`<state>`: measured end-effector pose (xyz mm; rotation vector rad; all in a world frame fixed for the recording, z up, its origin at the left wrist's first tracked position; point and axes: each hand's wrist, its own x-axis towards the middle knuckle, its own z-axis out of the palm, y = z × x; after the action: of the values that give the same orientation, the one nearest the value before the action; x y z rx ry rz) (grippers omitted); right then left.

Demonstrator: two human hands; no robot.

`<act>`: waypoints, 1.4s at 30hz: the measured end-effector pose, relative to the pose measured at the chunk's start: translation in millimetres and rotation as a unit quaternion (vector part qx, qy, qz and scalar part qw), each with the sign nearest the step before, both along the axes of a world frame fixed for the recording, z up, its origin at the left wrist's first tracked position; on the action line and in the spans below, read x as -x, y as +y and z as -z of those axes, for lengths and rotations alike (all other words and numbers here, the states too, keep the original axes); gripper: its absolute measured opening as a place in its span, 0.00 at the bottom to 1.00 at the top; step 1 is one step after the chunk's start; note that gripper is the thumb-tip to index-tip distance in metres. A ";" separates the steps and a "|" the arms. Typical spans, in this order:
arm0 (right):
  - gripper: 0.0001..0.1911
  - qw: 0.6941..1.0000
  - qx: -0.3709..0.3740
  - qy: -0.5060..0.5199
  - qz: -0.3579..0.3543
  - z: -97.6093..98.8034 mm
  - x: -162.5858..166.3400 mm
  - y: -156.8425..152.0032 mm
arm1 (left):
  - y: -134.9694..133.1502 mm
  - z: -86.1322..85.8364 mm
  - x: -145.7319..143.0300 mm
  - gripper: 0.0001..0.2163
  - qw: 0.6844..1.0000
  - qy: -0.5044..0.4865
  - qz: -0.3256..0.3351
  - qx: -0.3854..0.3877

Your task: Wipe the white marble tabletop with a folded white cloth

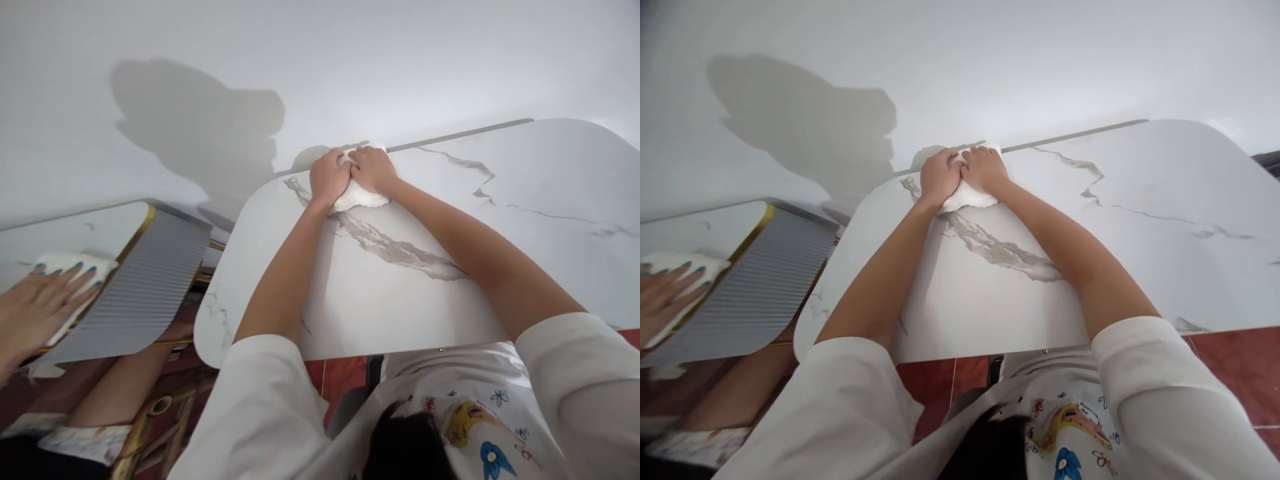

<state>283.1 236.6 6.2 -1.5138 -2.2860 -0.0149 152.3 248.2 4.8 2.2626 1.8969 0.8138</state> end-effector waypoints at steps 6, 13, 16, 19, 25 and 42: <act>0.20 1.000 0.007 0.003 0.007 3.5 -0.1 27.9 | 20.5 -0.5 -2.5 0.16 1.000 -0.001 -0.012 0.008; 0.21 0.999 0.011 0.028 0.011 3.9 -1.4 34.2 | 25.4 -2.3 -5.8 0.16 0.999 0.027 -0.021 0.012; 0.21 1.000 0.015 0.024 0.015 2.6 -1.6 27.1 | 20.7 -2.7 -6.4 0.17 0.999 0.044 -0.016 0.005; 0.21 0.999 0.015 0.017 0.023 3.2 -1.6 17.0 | 13.1 -2.7 -6.7 0.18 0.998 0.063 -0.002 -0.001; 0.21 0.999 -0.013 0.027 0.017 9.4 -3.8 -5.0 | -8.3 -1.5 -8.6 0.19 0.998 0.064 0.018 -0.015; 0.22 1.000 -0.008 -0.007 0.013 1.5 -1.3 -130.2 | -120.8 -7.8 0.2 0.18 0.993 0.104 0.064 0.000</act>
<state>284.5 106.4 4.8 -1.5400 -2.2716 -0.0495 152.1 127.5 12.6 2.5261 1.8041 0.5815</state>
